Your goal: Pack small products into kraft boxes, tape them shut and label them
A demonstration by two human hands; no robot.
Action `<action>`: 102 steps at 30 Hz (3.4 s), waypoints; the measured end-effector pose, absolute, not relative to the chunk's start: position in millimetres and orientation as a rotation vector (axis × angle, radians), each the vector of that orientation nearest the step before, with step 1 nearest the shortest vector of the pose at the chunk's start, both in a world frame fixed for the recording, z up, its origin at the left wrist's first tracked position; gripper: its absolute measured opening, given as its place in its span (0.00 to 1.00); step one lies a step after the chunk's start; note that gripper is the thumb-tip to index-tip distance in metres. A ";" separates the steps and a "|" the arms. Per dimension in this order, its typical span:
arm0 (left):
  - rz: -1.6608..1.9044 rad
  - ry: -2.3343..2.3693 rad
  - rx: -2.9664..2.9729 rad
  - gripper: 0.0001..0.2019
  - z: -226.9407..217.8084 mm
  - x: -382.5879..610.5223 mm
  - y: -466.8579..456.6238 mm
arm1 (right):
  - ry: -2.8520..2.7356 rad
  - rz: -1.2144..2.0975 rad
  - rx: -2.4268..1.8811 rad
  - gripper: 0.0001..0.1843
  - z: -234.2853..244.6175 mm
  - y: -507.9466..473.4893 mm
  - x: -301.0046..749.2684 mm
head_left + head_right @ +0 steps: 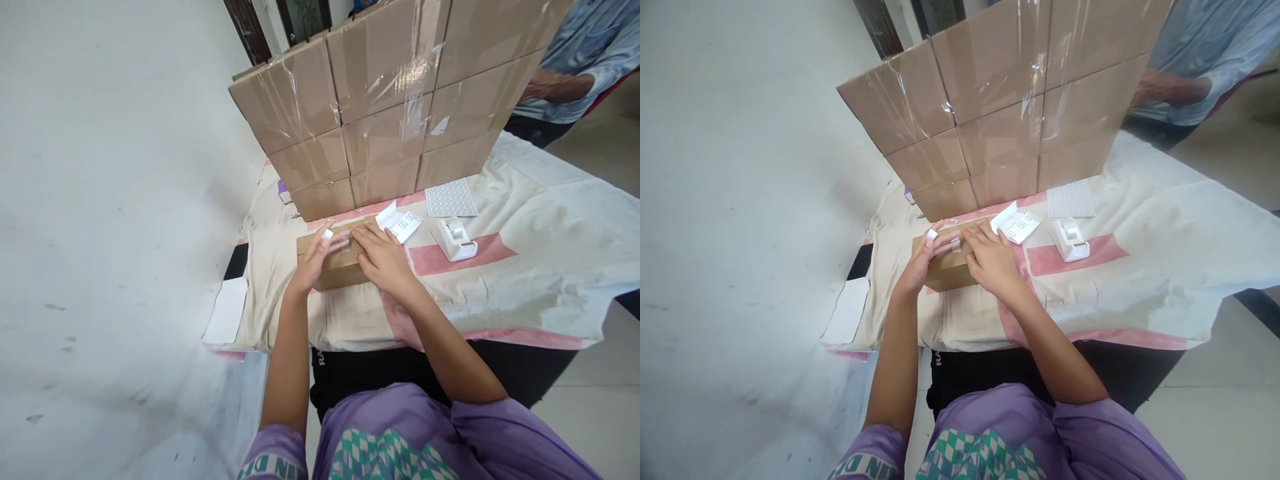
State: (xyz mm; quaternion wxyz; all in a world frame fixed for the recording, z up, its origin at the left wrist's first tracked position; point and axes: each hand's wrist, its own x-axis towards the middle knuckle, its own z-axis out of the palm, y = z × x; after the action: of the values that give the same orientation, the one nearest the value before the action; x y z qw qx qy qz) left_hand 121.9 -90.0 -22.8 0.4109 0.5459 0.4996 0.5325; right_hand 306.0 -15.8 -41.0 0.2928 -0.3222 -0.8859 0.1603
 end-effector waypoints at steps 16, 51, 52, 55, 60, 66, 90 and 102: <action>1.334 1.361 1.429 0.35 -26.4 127.9 -88.7 | -2.301 0.533 -0.805 0.31 -44.9 -13.4 314.2; 1.379 1.394 1.548 0.32 -31.8 129.4 -91.4 | -2.352 0.487 -0.682 0.24 -47.9 -11.7 323.5; 1.384 1.406 1.561 0.31 -31.7 128.9 -92.0 | -2.351 0.485 -0.683 0.24 -47.9 -11.7 323.5; 1.399 1.433 1.599 0.31 -30.4 128.1 -93.9 | -2.355 0.482 -0.687 0.24 -48.2 -11.9 323.5; 1.417 1.438 1.625 0.30 -27.1 129.3 -96.3 | -2.333 0.486 -0.685 0.24 -49.5 -11.5 323.2; 1.518 1.314 1.543 0.33 -36.2 120.4 -93.2 | -2.337 0.494 -0.676 0.24 -50.2 -10.6 323.1; 1.387 1.386 1.618 0.31 -35.3 128.7 -92.7 | -2.291 0.554 -0.667 0.26 -51.7 -8.7 321.3; 1.382 1.415 1.682 0.29 -36.6 128.1 -92.9 | -2.263 0.590 -0.607 0.24 -53.0 -7.7 321.8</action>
State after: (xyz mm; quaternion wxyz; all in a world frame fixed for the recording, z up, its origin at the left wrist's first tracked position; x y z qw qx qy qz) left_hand 128.1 -92.9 -36.6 0.2694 0.6239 0.5249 0.5125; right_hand 321.8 -7.7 -53.0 0.3548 -0.2348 -0.8757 0.2284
